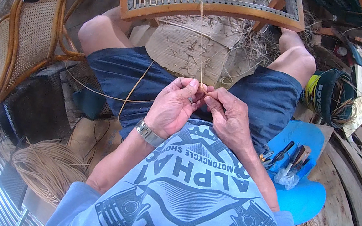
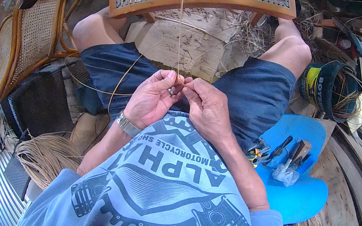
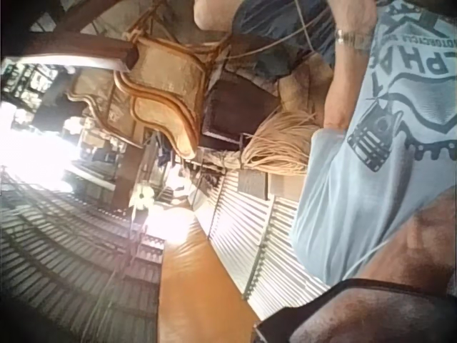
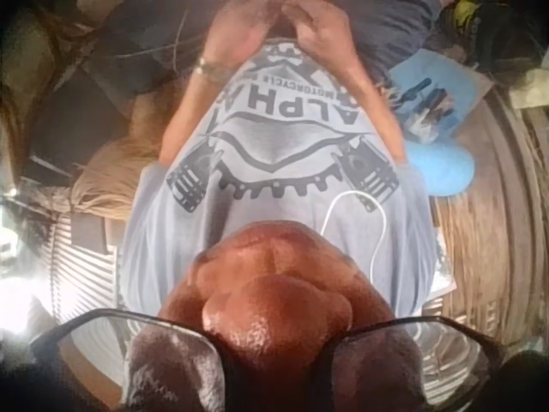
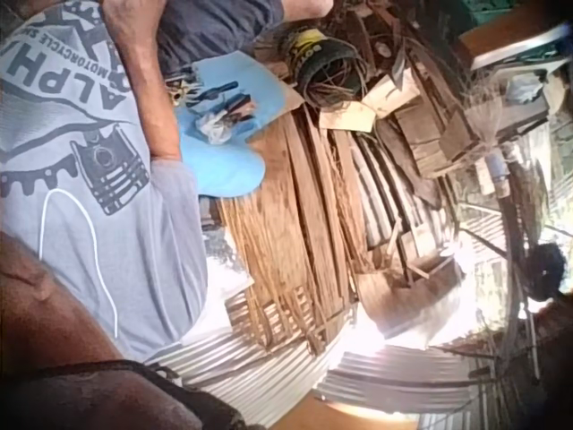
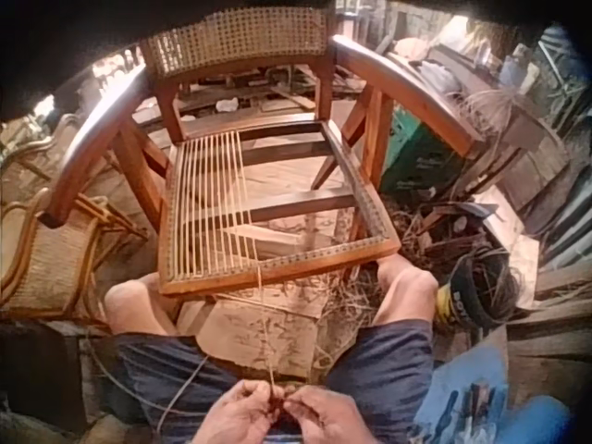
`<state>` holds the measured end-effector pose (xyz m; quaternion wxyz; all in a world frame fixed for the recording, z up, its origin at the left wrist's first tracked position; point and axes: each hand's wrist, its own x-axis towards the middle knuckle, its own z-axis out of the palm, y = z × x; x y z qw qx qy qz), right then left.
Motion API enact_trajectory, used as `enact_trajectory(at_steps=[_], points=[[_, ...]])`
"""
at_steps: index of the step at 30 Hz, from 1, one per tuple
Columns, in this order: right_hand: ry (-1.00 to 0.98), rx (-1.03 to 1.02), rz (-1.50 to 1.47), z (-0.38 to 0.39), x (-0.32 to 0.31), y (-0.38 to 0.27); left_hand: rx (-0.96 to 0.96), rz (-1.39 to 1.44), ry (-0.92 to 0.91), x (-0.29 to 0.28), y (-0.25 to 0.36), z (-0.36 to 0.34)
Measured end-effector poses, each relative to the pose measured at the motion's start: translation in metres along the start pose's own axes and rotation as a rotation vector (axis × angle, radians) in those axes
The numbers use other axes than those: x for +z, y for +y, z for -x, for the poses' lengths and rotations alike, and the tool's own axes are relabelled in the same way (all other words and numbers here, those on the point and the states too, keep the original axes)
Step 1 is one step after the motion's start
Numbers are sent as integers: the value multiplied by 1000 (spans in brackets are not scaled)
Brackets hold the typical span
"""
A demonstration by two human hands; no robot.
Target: Weaving a cane or rattan seat onto a wooden chair frame using strips of material.
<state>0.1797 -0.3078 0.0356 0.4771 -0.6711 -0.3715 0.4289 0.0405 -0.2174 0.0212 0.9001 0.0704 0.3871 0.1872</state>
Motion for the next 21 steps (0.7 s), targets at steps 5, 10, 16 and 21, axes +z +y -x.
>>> enact_trajectory(at_steps=[5, 10, 16, 21], points=[[-40, 123, -53, 0, -1, -9, 177, -152, -46, 13, 0, 3], [-44, 60, 44, 0, -5, -17, 341, -511, 51, 20, 3, 3], [-158, 324, -223, 1, -9, -18, 288, -491, -11, 18, 7, -3], [-177, 102, -128, -7, -5, -13, 439, -647, 60, 21, 4, -9]])
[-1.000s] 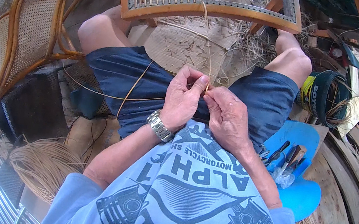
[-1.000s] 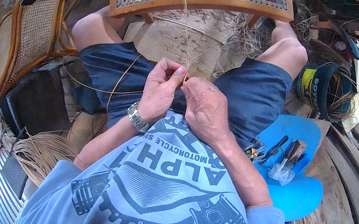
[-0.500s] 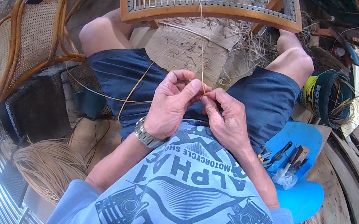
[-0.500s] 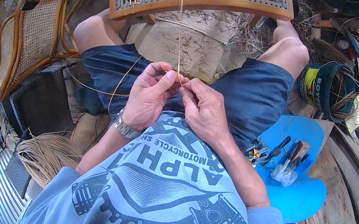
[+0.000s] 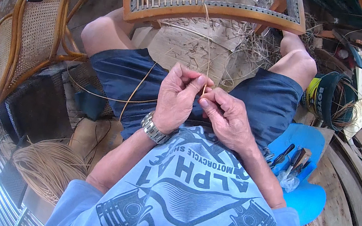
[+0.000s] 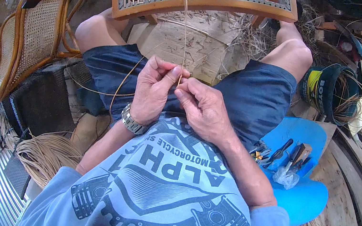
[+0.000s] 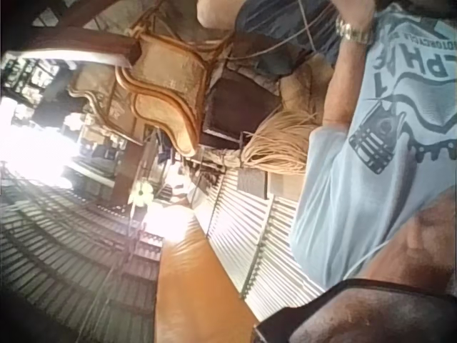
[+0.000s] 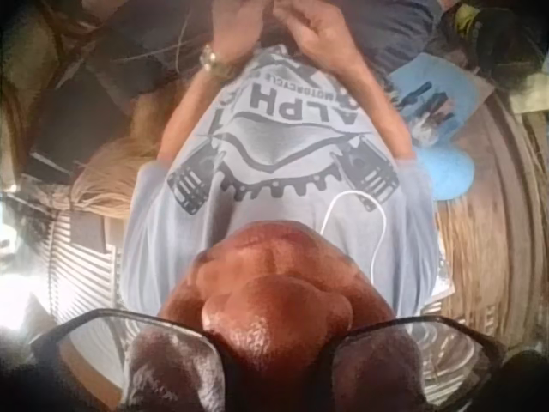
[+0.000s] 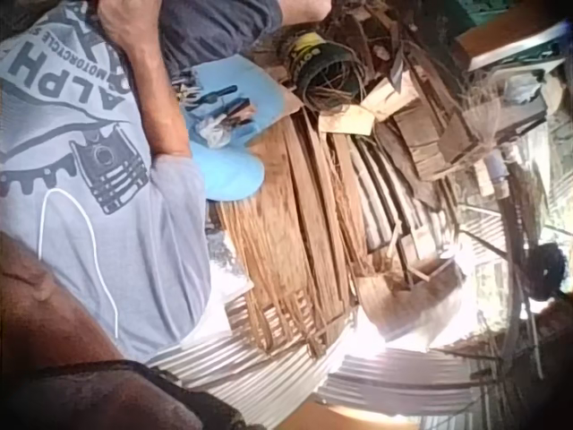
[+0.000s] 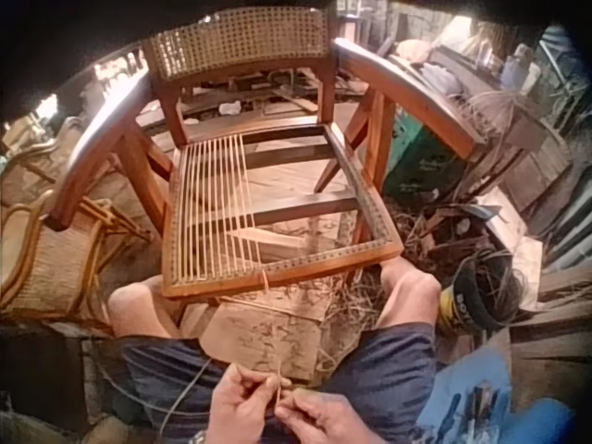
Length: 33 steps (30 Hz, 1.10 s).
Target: Weaving a cane or rattan seat onto a wooden chair frame using strips of material.
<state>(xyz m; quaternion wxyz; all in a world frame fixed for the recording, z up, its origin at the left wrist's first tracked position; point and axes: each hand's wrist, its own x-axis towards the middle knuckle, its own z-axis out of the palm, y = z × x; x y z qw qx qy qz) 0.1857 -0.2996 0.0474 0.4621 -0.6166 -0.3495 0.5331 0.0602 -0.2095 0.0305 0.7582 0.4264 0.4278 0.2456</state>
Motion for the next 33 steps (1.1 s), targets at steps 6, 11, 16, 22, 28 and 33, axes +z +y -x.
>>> enact_trajectory(at_steps=[6, 11, 16, 22, 28, 33], points=[[-46, 36, -97, -1, -2, -6, -87, 278, -81, -7, 7, 0], [-40, 179, -215, 3, 1, -12, -375, 473, -90, -13, 18, 17], [21, -92, 101, 3, 4, -8, -150, -42, -141, -8, 22, 23], [47, -217, 150, -1, 7, -3, -104, -75, -4, 5, 13, 19], [-27, 104, -91, 5, 1, -10, -384, 594, -255, -17, 13, 5], [-49, 177, -180, 4, 1, -14, -329, 500, -123, -18, 11, 5]])
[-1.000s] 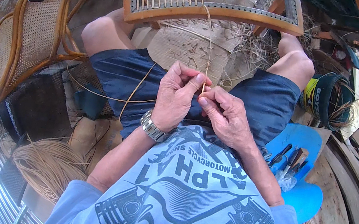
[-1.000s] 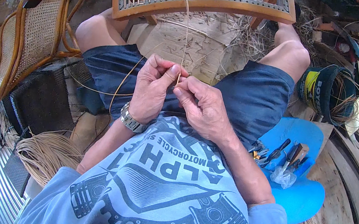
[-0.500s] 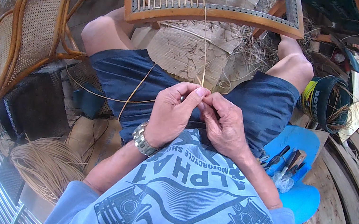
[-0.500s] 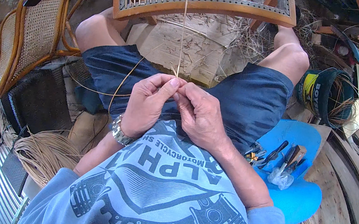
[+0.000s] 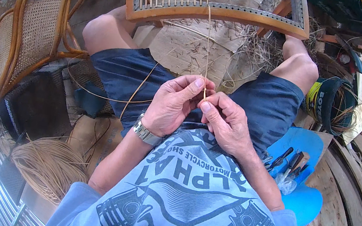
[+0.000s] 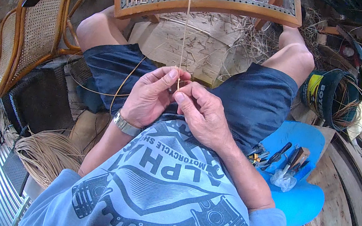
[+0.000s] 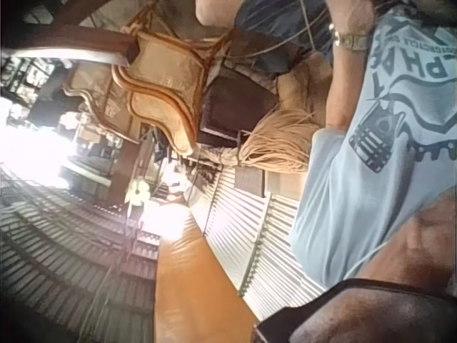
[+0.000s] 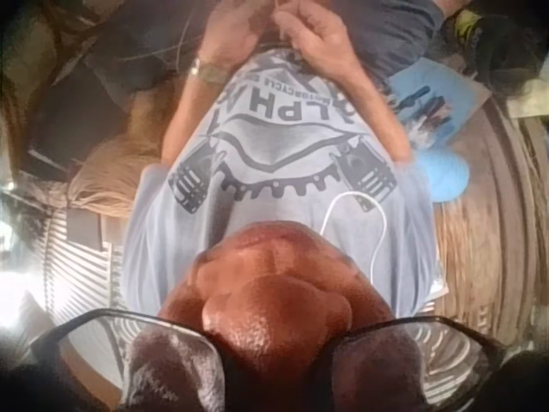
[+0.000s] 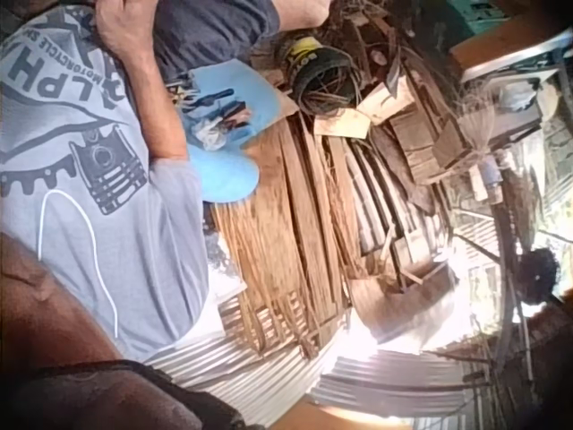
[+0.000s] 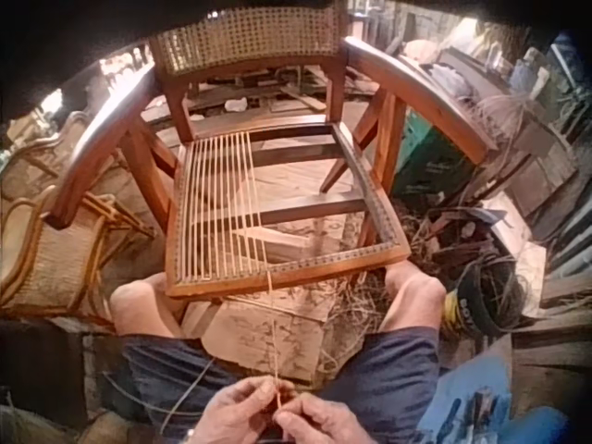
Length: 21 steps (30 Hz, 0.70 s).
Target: Weaving a cane or rattan seat onto a wooden chair frame using strips of material.
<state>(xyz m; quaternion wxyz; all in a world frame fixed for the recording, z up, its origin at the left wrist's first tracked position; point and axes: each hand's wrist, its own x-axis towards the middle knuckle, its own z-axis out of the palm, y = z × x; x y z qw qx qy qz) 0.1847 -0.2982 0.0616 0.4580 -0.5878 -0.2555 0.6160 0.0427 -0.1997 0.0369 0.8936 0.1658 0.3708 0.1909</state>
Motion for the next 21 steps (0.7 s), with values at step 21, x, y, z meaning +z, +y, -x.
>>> enact_trajectory(at_steps=[21], points=[[-39, -55, -120, -8, 3, 7, 13, -52, 65, 11, 3, 18]])
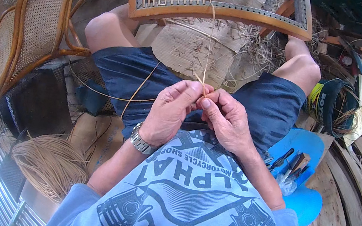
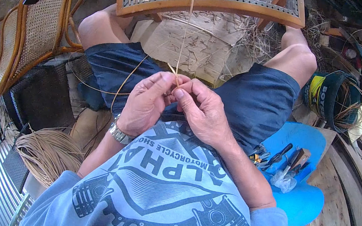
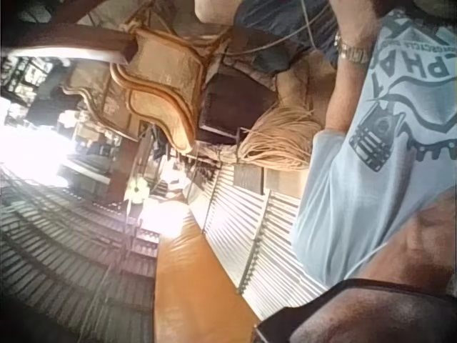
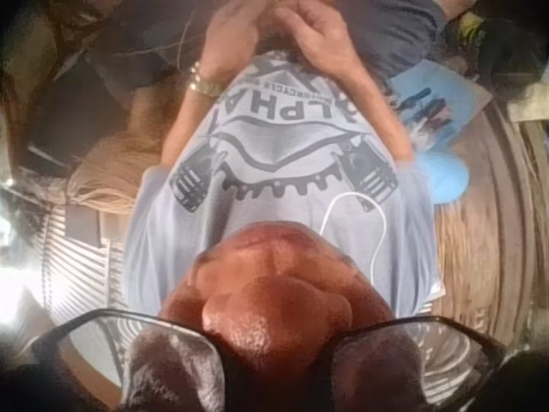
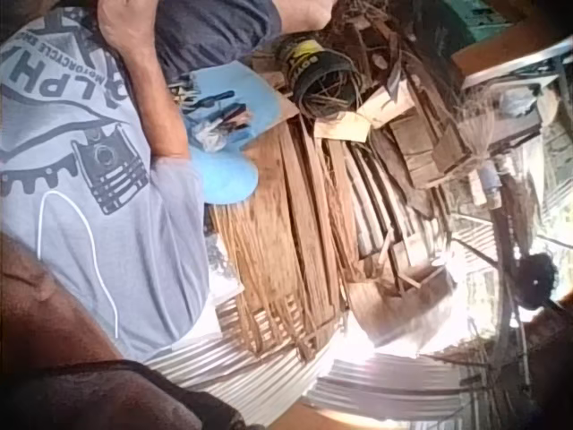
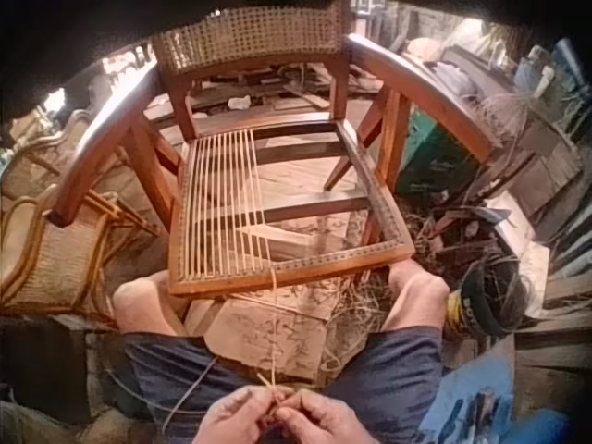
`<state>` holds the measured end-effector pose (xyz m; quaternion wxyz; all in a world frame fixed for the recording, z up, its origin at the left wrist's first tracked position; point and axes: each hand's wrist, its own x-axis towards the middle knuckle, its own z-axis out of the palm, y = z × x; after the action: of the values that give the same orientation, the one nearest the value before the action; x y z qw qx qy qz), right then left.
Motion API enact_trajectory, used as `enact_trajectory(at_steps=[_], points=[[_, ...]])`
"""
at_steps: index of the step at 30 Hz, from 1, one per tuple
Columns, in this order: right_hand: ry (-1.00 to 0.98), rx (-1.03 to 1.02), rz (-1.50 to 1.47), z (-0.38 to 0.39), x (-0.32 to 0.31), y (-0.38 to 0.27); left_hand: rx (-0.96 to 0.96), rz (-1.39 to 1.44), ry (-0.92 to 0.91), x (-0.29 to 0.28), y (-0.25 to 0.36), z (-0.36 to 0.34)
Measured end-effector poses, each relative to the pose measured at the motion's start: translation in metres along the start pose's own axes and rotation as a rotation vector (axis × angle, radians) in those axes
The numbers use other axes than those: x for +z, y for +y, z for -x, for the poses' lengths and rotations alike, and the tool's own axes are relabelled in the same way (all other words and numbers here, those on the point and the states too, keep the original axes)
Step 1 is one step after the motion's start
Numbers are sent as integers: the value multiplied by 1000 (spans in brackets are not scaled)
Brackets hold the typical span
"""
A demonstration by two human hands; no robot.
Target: Weaving a cane or rattan seat onto a wooden chair frame using strips of material.
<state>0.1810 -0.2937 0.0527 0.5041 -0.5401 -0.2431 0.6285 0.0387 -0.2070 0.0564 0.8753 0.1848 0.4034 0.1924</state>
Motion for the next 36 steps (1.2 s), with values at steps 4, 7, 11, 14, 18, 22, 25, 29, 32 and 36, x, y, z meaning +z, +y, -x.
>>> enact_trajectory(at_steps=[4, 7, 11, 14, 18, 22, 25, 29, 32, 36], points=[[17, 106, -23, 2, -4, -4, 39, -196, 6, -1, 3, -3], [14, 123, -58, 6, -14, -10, 75, -86, 35, -4, 12, -5], [-4, 71, 86, 5, -31, -17, -57, -25, -52, -5, 24, -5], [1, 63, 159, 5, -40, -24, -154, 32, -69, -1, 24, -5], [-46, 200, 105, 6, -41, -32, 58, -393, -2, 2, 21, -4], [-1, 236, 127, 1, -36, -34, 435, -899, 26, -1, 19, -9], [-6, 239, 173, -1, -37, -37, 322, -865, -26, -3, 17, -11], [-41, 239, 127, 1, -38, -39, 310, -818, -100, -5, 14, -11], [-33, 267, 104, 4, -38, -37, 296, -827, -83, -6, 10, -12], [-21, 308, -77, 3, -39, -31, 354, -669, -140, -8, 3, -15]])
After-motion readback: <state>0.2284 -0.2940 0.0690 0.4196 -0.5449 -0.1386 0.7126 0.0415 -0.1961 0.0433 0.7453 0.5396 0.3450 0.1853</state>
